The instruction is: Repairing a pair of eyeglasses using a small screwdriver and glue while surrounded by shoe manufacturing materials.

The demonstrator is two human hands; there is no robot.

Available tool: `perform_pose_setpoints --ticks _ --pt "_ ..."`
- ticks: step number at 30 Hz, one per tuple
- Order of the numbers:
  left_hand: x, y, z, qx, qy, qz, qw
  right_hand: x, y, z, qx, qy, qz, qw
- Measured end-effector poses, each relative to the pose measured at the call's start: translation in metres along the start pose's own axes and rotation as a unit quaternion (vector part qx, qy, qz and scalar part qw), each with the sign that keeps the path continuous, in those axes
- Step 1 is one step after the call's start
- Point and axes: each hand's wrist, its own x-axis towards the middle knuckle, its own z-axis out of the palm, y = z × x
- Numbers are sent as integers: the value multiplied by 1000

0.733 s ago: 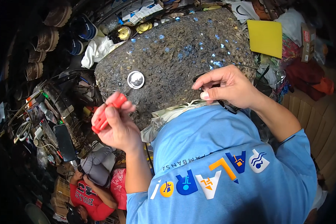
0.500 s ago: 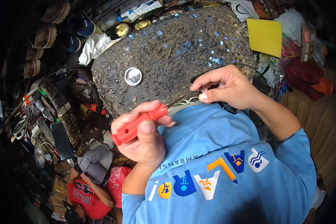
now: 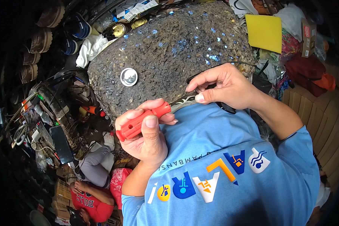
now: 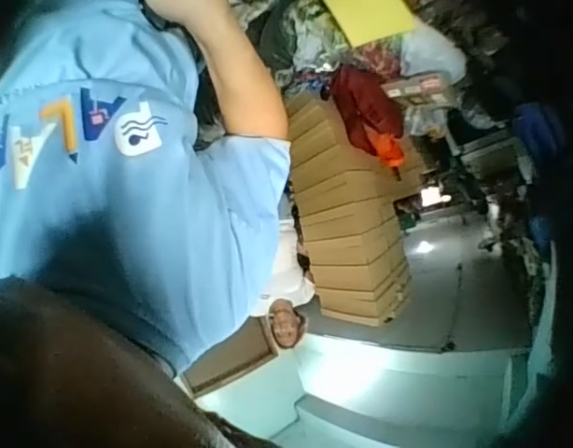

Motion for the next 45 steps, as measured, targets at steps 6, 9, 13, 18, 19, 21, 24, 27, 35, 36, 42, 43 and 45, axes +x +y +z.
perform_pose_setpoints --ticks 6,9,13,18,19,21,24,27,35,36,42,43,45 --pt "0 -1 2 7 2 -11 1000 -1 1 0 7 0 -8 1000" --pt "1 -2 3 48 -1 10 999 -2 0 0 -2 0 -17 1000" --pt "0 -3 3 41 -4 15 999 -2 1 0 -9 2 -20 1000" --pt "0 -2 1 46 -7 16 999 -2 2 -1 -9 1 -29 1000" --pt "0 -2 0 30 -6 4 1000 -2 2 -1 -14 -2 -34 999" --pt "-1 -1 -1 14 -6 -8 1000 -2 2 -1 -11 -2 -28 1000" --pt "1 3 -1 20 -13 -1 1000 -1 2 -2 -1 -2 -21 1000" --pt "5 12 -2 46 22 52 997 -2 3 -2 11 4 -20 1000" --pt "54 5 -43 159 163 113 967 -4 3 -5 19 11 -14 1000" --pt "58 1 -48 179 160 117 964 -3 3 -4 27 11 -11 1000" --pt "66 -18 -60 203 174 143 953 -2 7 -5 36 14 -14 999" --pt "66 -19 -61 202 173 142 953 -2 7 -5 36 15 -13 999" --pt "67 -22 -63 217 175 148 949 -2 8 -5 34 20 -13 999"
